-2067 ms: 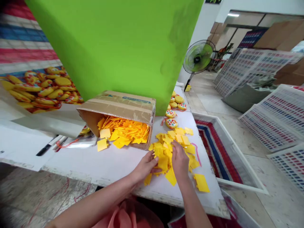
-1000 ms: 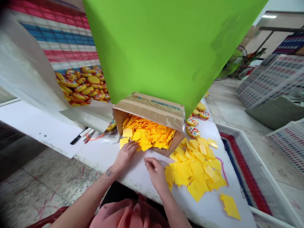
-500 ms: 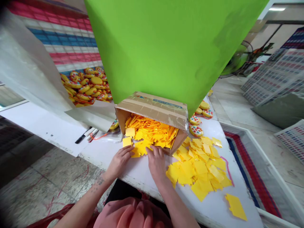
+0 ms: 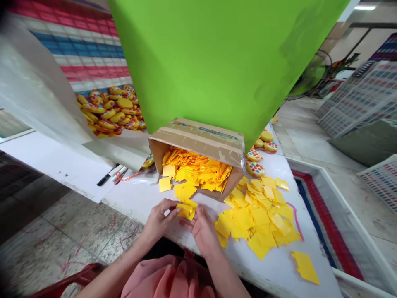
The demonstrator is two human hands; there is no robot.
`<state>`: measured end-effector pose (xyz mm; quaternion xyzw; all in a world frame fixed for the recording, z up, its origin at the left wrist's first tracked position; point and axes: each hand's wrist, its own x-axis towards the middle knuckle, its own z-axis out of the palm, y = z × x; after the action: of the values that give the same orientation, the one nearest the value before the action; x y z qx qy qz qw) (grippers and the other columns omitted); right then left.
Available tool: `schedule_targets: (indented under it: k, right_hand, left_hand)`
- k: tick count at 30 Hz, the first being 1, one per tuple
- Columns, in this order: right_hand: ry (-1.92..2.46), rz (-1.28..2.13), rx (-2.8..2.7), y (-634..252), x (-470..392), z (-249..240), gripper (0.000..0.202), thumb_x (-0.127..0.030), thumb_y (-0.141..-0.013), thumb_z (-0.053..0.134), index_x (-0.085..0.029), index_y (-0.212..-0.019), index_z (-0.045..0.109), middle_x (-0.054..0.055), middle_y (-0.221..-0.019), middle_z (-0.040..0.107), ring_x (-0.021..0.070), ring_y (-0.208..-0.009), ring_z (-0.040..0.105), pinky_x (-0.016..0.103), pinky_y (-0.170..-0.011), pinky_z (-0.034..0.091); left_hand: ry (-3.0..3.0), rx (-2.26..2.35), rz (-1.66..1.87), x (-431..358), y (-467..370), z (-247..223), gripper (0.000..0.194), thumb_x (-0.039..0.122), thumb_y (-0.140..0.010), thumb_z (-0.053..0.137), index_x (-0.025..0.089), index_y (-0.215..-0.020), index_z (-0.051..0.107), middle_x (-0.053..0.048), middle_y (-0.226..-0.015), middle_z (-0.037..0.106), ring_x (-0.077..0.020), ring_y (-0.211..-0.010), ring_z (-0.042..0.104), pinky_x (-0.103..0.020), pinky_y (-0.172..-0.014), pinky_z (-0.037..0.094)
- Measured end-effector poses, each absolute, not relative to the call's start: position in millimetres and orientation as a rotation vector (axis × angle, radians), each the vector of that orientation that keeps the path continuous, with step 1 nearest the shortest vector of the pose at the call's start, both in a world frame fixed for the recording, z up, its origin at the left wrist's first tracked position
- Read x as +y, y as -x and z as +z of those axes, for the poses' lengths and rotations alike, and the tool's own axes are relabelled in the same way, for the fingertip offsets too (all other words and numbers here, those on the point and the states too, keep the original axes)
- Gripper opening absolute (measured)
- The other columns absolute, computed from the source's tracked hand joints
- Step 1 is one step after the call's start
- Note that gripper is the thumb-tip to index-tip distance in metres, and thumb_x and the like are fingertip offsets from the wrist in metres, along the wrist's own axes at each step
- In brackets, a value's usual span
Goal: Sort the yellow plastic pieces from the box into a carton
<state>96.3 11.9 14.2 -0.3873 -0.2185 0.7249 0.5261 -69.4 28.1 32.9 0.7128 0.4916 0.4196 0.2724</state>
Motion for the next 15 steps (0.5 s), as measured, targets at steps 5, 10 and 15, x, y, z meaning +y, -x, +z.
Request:
schedule_targets:
  k: [5,10,15]
  right_hand:
    - [0.908,1.742,-0.323,-100,-5,6,0.032,-0.028,-0.070,0.079,-0.029,-0.097,0.063,-0.002,-0.103,0.070,0.0204,-0.091,0.067,0.040,-0.078,0.057]
    - [0.902,1.665,-0.172,-111,-11,4,0.027,-0.016,-0.068,0.080,-0.027,-0.086,0.062,-0.005,-0.092,0.070,0.0173,-0.084,0.068,0.041,-0.081,0.057]
    - [0.910,1.656,-0.263,-112,-13,8,0.031,-0.018,-0.072,0.076,-0.032,-0.097,0.063,-0.003,-0.107,0.068,0.0200,-0.096,0.066,0.043,-0.080,0.058]
  left_hand:
    - [-2.087,1.331,1.071,51,58,25,0.024,0.035,-0.093,0.053,0.019,-0.108,0.065,-0.008,-0.101,0.068,-0.0210,-0.095,0.061,-0.036,-0.085,0.051]
    - [-2.428,1.524,0.773,68,51,5,0.042,0.027,-0.082,0.068,0.020,-0.122,0.057,-0.011,-0.123,0.059,-0.0289,-0.112,0.054,-0.047,-0.094,0.048]
    - [-2.506,1.584,0.753,64,55,-4,0.030,0.015,-0.090,0.053,0.016,-0.120,0.057,-0.012,-0.123,0.061,-0.0255,-0.113,0.056,-0.042,-0.096,0.050]
